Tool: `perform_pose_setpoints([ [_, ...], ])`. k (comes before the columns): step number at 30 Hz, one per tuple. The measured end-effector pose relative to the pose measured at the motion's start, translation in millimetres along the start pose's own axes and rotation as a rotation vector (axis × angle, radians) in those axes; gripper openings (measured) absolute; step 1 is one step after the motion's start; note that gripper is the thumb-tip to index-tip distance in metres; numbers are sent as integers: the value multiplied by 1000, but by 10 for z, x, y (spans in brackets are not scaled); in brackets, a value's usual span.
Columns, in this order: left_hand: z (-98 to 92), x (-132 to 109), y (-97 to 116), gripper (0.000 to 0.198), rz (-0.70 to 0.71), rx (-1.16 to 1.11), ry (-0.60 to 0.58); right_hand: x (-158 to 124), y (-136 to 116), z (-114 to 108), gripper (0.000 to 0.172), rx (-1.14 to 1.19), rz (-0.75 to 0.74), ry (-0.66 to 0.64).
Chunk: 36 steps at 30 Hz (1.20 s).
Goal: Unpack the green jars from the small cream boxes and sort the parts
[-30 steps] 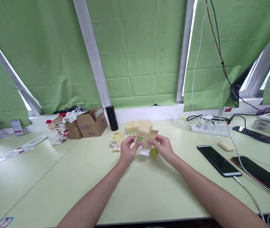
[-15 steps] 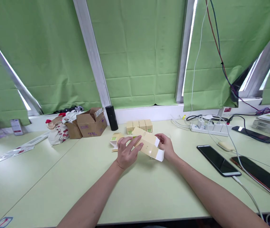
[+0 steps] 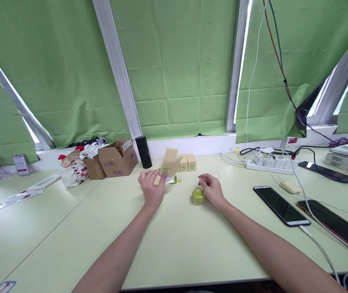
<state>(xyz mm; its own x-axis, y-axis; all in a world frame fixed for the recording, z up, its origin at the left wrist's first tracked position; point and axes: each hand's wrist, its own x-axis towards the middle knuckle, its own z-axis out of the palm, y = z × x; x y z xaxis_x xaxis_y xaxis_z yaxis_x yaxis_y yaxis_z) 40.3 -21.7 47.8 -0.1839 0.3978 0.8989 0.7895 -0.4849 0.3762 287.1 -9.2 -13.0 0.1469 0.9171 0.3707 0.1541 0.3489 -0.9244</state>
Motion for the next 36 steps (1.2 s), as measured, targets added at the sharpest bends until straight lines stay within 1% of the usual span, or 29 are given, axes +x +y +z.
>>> perform_pose_setpoints([
  [2,18,65,-131,26,-222,26,-15,-1,8,-1,24,-13,-4,0],
  [4,25,112,-258,31,-372,66,-89,-1,20,0,24,-29,-8,-2],
  [7,35,141,-406,33,-503,157,-250,1,37,3,25,-46,-16,-3],
  [10,44,137,-475,34,-550,249,-380,4,42,2,25,-67,-16,-8],
  [13,42,121,-478,33,-482,343,-434,5,38,-3,25,-80,-4,-13],
  [18,34,69,-451,32,-320,435,-458,3,36,-4,26,-80,0,-17],
  [21,35,34,-462,36,-236,492,-471,4,40,-2,26,-81,-5,-21],
  [25,47,-9,-510,45,-191,580,-438,2,39,-3,25,-79,0,-26],
  [27,62,-32,-543,49,-165,602,-444,1,37,-4,25,-80,3,-28],
  [31,91,-74,-591,52,-102,591,-550,4,39,-1,26,-83,2,-25],
  [33,92,-81,-589,50,-85,568,-600,9,43,1,25,-80,4,-27],
  [36,80,-73,-558,49,-75,533,-645,14,49,4,25,-67,8,-29],
])
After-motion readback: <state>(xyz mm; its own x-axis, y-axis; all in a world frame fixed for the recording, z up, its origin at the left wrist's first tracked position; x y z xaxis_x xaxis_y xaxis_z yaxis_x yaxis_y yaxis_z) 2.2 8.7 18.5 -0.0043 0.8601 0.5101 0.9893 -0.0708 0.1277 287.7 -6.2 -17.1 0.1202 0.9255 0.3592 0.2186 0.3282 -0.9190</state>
